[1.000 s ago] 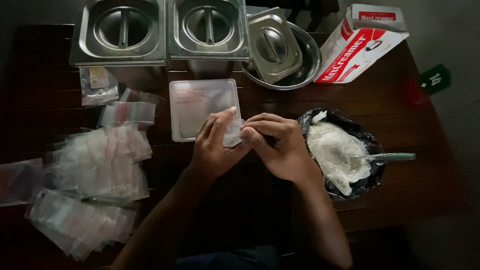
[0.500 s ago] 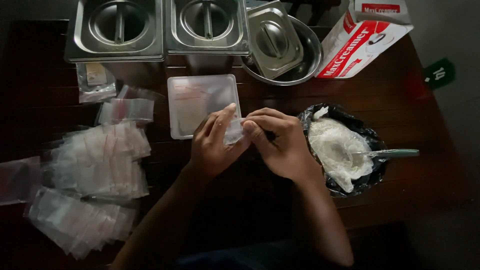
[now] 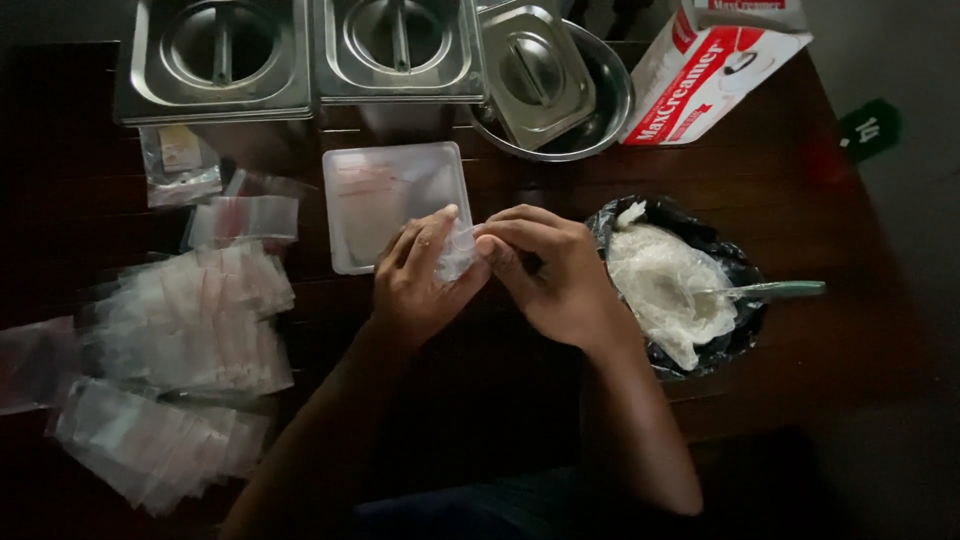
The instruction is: The person scoops a white creamy substance from a black bag into small transparent plastic pouches using a spoon. They seal each pouch by hand and place it into a clear plastic container. The process is repeated multiple times.
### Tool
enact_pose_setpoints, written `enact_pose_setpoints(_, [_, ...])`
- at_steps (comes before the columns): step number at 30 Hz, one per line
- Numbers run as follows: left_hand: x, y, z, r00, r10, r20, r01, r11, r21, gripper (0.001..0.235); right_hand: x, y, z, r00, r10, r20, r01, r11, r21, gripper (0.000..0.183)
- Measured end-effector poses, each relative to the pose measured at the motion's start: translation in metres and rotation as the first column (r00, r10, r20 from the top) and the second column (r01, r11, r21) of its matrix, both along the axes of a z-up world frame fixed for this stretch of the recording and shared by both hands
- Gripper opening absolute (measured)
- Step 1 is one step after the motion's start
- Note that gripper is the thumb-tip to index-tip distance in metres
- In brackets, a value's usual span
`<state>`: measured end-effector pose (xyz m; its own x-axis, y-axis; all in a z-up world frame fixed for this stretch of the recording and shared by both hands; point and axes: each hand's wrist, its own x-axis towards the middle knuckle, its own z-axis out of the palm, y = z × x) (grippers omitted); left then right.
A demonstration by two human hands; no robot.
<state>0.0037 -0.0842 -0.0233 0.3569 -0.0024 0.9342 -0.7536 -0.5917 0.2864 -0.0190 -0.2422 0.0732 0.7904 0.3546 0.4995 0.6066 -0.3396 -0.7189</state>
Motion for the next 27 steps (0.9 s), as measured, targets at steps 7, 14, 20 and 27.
enact_pose_setpoints(7, [-0.005,0.001,0.000,0.997,-0.060,-0.038,0.060,0.998,-0.010,0.040,-0.001,-0.004,0.003,0.999,0.025,-0.032,-0.023,0.999,0.038,0.019])
enact_pose_setpoints(14, [-0.007,-0.004,0.002,0.989,-0.135,-0.061,0.133,0.990,-0.038,0.044,-0.002,-0.013,0.012,0.996,0.091,-0.027,-0.091,0.996,0.001,0.014])
enact_pose_setpoints(20, [-0.008,-0.008,-0.003,0.978,-0.194,-0.071,0.194,0.981,0.003,0.048,-0.001,-0.014,0.003,0.990,0.133,-0.043,-0.133,0.991,-0.009,0.020])
enact_pose_setpoints(27, [-0.010,-0.014,-0.010,0.965,-0.226,-0.130,0.223,0.974,-0.042,0.058,-0.002,-0.015,0.005,0.989,0.131,-0.069,-0.130,0.991,0.017,0.027])
